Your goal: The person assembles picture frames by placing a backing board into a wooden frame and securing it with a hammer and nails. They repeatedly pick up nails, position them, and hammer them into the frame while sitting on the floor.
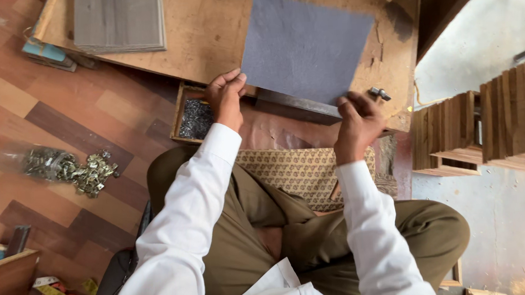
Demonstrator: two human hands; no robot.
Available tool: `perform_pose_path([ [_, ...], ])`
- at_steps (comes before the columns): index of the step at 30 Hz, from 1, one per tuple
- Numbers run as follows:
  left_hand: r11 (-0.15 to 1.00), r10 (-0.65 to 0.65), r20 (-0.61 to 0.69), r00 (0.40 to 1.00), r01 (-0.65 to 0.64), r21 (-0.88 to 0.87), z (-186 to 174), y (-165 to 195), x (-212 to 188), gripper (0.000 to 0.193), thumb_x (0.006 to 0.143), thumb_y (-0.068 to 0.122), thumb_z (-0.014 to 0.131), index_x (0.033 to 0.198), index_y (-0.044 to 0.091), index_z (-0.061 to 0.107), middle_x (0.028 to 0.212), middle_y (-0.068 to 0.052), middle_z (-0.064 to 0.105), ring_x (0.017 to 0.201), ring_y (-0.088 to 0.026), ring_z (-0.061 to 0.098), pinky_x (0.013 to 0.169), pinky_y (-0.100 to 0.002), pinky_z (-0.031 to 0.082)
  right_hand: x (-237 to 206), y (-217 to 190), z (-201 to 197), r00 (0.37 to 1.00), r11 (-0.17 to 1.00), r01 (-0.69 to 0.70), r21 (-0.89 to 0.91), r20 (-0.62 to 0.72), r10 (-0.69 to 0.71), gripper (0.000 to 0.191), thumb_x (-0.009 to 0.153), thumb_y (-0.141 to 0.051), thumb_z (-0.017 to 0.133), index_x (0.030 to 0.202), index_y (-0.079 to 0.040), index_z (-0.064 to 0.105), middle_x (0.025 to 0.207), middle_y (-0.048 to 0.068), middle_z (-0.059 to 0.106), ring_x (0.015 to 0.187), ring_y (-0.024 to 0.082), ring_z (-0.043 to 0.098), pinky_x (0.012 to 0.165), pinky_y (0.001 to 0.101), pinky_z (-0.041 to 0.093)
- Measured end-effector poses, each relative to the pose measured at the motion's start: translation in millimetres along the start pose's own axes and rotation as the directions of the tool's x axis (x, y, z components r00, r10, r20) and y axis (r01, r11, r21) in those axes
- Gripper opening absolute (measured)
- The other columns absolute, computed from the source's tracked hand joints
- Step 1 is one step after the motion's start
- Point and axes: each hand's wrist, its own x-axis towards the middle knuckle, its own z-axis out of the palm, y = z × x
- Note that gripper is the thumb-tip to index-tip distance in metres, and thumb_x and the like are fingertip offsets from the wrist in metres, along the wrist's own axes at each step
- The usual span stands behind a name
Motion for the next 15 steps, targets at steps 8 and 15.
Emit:
perform_pose_path([
  [8,0.933,0.211,-0.093,0.973,-0.172,0.315,1.0,-23.3,7.8,0.013,0.078,-0.002,0.079,0.09,-0.002,0.077,0.089,-0.014,0.08,0.079,-0.019,0.076,0.078,-0.029,0.063,36.5,70.4,-8.0,0.911,0.909,-0.375,-0.183,0.108,0.398,0.04,0.075,0.008,0.08,0.114,0.011,0.073,0.101,0.017,0.077,0.084,0.022,0.074,0.074,0.0299,0.059],
  [15,0.861,0.302,-0.104,0.948,-0.224,0.457,1.9,-27.5,2.6,0.011,0.079,-0.001,0.08,0.09,0.0,0.078,0.091,-0.013,0.08,0.082,-0.02,0.075,0.079,-0.032,0.062,46.3,69.2,-3.7,0.887,0.892,-0.428,-0.148,0.122,0.446,0.036,0.074,0.009,0.08,0.109,0.011,0.072,0.093,0.017,0.075,0.078,0.022,0.073,0.069,0.0304,0.059],
])
